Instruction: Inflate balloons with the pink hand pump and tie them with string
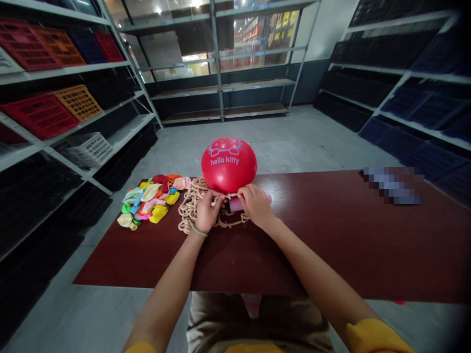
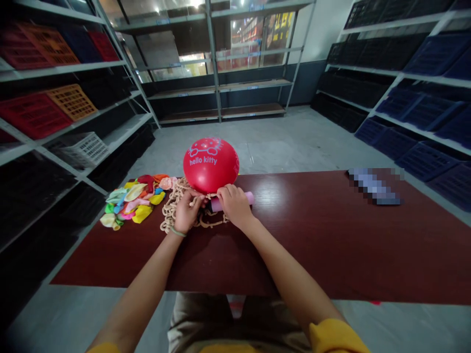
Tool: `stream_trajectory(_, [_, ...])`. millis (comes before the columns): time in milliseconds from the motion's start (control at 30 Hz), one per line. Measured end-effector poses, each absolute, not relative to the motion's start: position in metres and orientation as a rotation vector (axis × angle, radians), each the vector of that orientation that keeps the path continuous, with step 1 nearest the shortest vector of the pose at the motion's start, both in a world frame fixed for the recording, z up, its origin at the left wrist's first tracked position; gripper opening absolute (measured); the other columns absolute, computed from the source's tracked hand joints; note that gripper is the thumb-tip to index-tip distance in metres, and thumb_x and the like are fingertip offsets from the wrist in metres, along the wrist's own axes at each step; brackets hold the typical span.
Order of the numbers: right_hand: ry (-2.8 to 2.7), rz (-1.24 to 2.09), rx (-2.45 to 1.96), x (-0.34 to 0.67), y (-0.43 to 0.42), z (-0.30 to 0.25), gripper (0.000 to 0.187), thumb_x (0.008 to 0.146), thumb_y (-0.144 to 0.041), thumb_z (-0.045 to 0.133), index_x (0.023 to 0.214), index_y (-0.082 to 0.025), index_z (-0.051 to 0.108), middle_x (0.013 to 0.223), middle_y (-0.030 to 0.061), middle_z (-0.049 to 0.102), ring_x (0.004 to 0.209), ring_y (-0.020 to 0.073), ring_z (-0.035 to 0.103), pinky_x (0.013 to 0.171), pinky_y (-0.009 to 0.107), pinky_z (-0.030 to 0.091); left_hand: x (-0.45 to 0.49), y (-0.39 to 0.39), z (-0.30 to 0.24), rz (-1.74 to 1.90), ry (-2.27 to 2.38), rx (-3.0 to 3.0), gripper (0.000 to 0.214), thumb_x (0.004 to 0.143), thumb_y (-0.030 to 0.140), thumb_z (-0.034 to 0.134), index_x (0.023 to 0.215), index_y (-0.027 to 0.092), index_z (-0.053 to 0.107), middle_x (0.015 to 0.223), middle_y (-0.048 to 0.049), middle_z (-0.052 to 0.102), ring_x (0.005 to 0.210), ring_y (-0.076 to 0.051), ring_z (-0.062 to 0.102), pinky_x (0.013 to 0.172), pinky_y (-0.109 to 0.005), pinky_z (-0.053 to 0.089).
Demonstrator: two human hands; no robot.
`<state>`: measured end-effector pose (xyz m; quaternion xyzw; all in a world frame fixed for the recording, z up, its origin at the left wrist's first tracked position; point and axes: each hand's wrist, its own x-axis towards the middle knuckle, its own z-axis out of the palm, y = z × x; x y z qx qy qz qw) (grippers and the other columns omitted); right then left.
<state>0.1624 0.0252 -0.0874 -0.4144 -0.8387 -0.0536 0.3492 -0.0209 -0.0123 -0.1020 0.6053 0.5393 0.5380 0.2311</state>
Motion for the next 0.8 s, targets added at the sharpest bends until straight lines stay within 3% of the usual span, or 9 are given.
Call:
stream_trajectory(233, [-2.290, 0.081, -0.924, 0.209, 0.051, -0.066, 0.011, 0.095, -0.027, 0.047, 0.100, -0.020, 0.054, 0.096, 0.0062, 0.062, 0.090, 0.0200, 0.056, 0.080, 0.033, 0.043, -0.020, -0.004, -0.108, 1.612, 1.347, 1.463, 0.026, 0.086, 0.043, 0.062, 0.092, 0.018, 0.057, 0.079, -0.0019, 0.066, 0.066, -0.014, 0.064, 0.067, -0.029, 0.053])
stream_trajectory(567, [-2.139, -0.064, -0.918, 0.231, 0.047, -0.122, 0.015, 0.094, -0.028, 0.050, 0.099, -0.019, 0.060, 0.103, 0.0088, 0.064, 0.099, 0.0229, 0.056, 0.088, 0.039, 0.043, 0.008, 0.038, -0.076, 1.683, 1.358, 1.429, 0.029, 0.085, 0.044, 0.063, 0.093, 0.017, 0.060, 0.089, -0.0057, 0.069, 0.083, -0.017, 0.068, 0.077, -0.031, 0.053])
stream_trajectory(667, [-2.161, -0.064, -0.905, 0.231, 0.047, -0.126, 0.014, 0.093, -0.026, 0.051, 0.100, -0.019, 0.061, 0.103, 0.0085, 0.064, 0.099, 0.0225, 0.056, 0.090, 0.039, 0.043, 0.024, 0.063, -0.074, 1.659, 1.181, 1.407, 0.034, 0.084, 0.040, 0.065, 0.109, 0.017, 0.060, 0.110, -0.0105, 0.069, 0.099, -0.020, 0.066, 0.088, -0.034, 0.051])
stream_trajectory(800, [-2.182, -0.051, -0.889, 0.230, 0.045, -0.126, 0.014, 0.092, -0.024, 0.053, 0.102, -0.019, 0.061, 0.105, 0.0084, 0.064, 0.102, 0.0226, 0.056, 0.092, 0.039, 0.042, 0.038, 0.077, -0.079, 1.533, 1.028, 1.383, 0.054, 0.083, 0.034, 0.067, 0.133, 0.022, 0.050, 0.140, -0.0148, 0.053, 0.118, -0.023, 0.060, 0.096, -0.037, 0.049])
